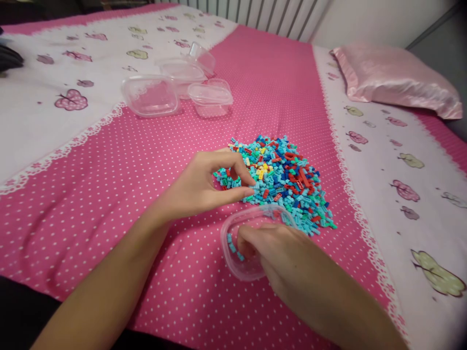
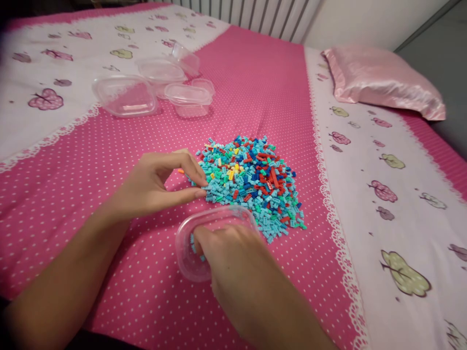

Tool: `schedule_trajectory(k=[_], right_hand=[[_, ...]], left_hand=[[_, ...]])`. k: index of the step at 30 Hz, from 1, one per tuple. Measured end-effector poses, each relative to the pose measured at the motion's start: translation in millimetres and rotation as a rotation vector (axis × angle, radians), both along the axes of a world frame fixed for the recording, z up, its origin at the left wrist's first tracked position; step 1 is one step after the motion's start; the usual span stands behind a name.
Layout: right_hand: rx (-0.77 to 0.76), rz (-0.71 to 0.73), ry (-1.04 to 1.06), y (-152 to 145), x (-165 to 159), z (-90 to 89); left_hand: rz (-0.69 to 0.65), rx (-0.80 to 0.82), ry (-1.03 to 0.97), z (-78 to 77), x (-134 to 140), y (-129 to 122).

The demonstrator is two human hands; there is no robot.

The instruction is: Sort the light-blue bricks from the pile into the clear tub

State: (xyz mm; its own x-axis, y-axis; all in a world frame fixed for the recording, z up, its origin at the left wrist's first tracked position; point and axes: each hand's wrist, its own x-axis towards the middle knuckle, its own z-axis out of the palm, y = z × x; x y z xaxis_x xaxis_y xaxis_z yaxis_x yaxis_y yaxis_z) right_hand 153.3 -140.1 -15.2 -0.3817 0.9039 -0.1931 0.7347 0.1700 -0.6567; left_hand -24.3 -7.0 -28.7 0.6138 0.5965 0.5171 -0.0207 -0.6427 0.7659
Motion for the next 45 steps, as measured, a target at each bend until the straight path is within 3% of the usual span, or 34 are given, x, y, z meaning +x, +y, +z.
schedule_trajectory(k=[9,45], right_hand=[[0.041,-0.01,-0.014,3.2,1.5,4.7],[-0.028,0.018,-0.053,5.1,3.2,6.8]], left_hand=[[-0.003,0.01,-0.003,-0.8,-0.9,-0.1],[-0.019,0.016,0.032,0.5,-0.4,-2.1]])
